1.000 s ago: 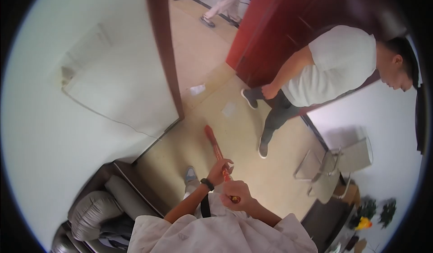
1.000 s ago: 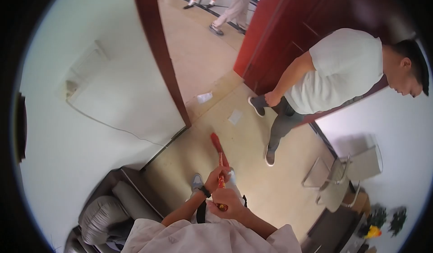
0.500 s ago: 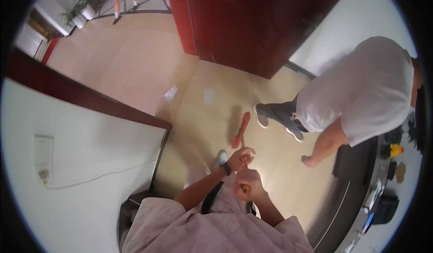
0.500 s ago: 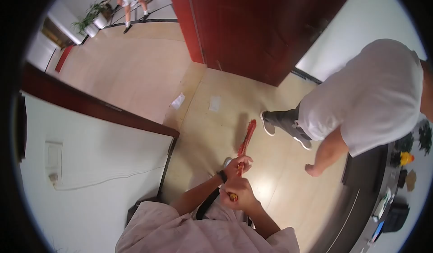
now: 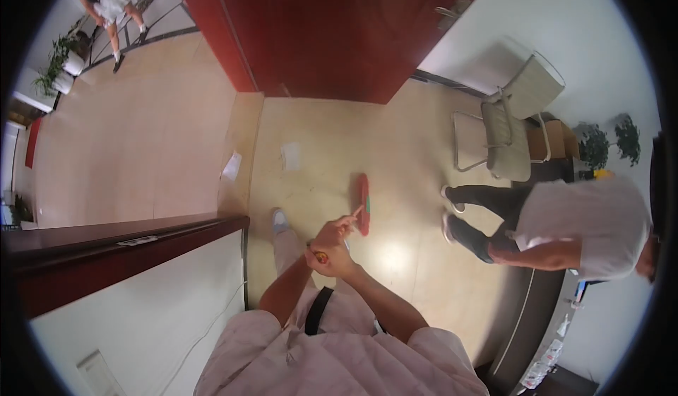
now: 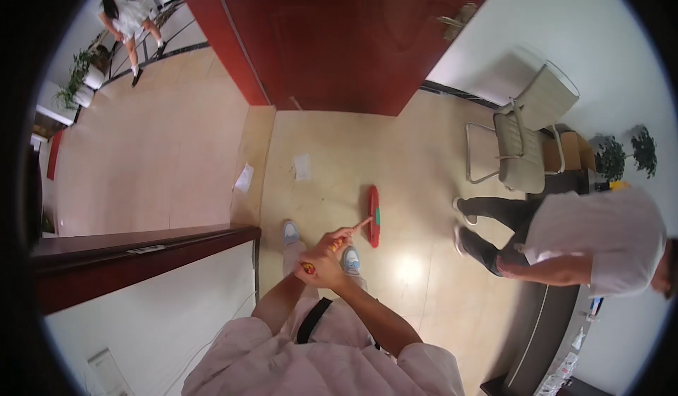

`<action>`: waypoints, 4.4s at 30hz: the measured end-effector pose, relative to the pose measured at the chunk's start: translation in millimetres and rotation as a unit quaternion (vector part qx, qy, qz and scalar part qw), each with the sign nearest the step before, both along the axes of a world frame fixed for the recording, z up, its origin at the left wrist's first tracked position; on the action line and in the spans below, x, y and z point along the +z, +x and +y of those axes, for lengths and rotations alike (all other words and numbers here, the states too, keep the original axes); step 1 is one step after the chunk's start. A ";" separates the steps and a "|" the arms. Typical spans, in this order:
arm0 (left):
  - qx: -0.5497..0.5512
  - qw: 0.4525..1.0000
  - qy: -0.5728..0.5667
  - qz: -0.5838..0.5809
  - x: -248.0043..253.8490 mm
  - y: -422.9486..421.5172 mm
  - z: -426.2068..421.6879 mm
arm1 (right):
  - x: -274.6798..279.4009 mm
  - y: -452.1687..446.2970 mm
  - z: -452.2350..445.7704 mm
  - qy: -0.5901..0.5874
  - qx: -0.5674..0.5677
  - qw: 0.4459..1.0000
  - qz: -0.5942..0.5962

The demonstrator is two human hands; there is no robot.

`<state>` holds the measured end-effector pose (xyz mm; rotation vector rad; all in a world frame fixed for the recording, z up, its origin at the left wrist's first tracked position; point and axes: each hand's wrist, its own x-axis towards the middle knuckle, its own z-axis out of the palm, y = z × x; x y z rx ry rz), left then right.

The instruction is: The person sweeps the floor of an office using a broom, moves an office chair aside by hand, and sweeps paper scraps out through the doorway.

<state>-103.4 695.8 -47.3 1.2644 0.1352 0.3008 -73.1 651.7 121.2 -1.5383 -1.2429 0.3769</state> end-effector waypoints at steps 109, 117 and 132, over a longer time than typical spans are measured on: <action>-0.123 0.959 0.253 0.033 4.7 325.3 116.1 | -3.7 282.0 97.6 0.074 -0.120 0.990 -0.027; 0.014 0.938 0.303 0.167 -9.8 248.1 248.5 | -19.1 230.7 223.6 0.042 0.019 0.998 0.041; 0.059 0.929 0.281 0.235 53.8 184.7 331.5 | 77.7 247.6 243.5 0.127 0.109 0.978 0.125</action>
